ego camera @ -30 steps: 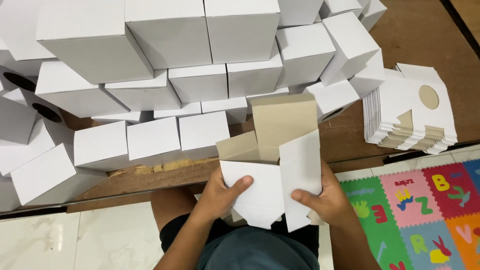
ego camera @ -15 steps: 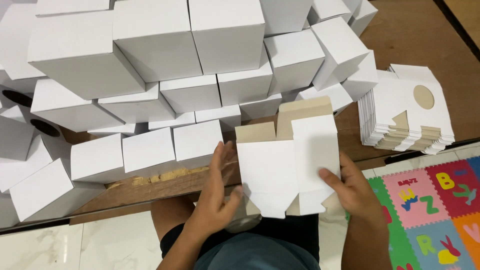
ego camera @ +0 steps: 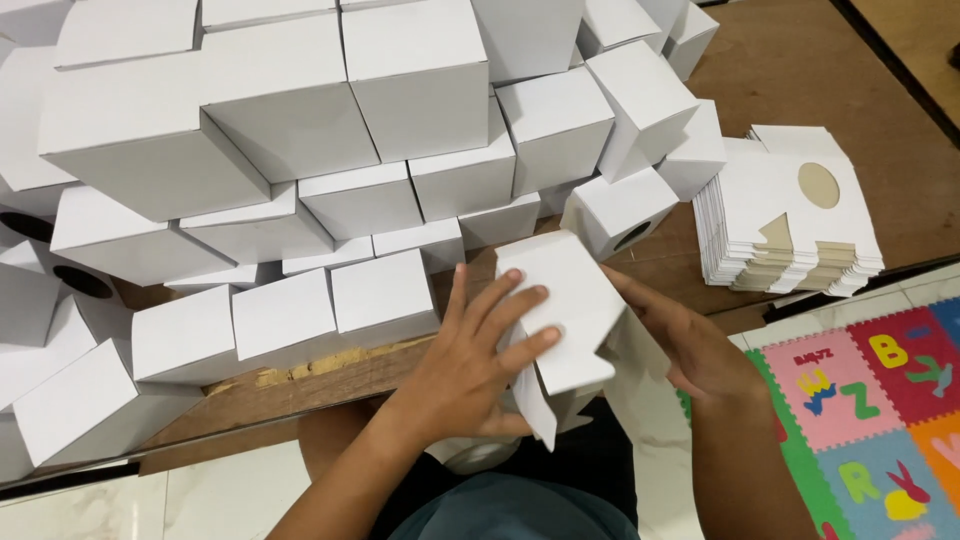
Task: The person sits on the floor and assembles small white cardboard boxes by hand. They pick up flat, pre-cut cardboard pieces from a stack, fold them into cube shapes, and place the finished boxes onto a growing pile on a wooden table.
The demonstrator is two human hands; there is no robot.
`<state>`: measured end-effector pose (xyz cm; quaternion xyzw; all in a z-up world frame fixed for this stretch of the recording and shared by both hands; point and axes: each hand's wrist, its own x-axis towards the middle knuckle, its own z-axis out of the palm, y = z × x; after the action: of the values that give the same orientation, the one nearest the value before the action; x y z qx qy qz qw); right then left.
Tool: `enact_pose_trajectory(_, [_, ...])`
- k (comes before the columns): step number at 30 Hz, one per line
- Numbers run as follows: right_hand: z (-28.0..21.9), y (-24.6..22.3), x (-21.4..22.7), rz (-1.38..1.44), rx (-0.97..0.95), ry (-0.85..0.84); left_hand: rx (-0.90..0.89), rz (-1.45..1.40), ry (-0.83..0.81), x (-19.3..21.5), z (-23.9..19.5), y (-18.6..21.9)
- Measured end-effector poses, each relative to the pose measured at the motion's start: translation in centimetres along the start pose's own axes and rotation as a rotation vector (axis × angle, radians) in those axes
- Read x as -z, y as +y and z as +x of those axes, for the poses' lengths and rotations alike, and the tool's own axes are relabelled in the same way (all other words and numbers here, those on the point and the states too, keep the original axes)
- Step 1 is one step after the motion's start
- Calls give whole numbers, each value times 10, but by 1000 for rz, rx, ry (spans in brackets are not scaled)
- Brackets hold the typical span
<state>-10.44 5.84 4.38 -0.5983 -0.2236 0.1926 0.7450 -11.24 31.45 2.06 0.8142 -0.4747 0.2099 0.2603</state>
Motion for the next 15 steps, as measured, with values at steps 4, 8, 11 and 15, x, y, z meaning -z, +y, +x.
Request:
enact_pose_trajectory(4, [3, 10, 6, -188, 77, -74, 75, -186, 56, -4, 3, -4])
enact_pose_trajectory(8, [8, 9, -6, -136, -8, 72, 164, -355, 58, -1, 7, 4])
enact_pose_trajectory(11, [14, 10, -9, -214, -72, 110, 267, -535, 63, 6, 13, 11])
enact_pose_trajectory(15, [16, 8, -14, -281, -179, 167, 263, -619, 163, 9, 17, 13])
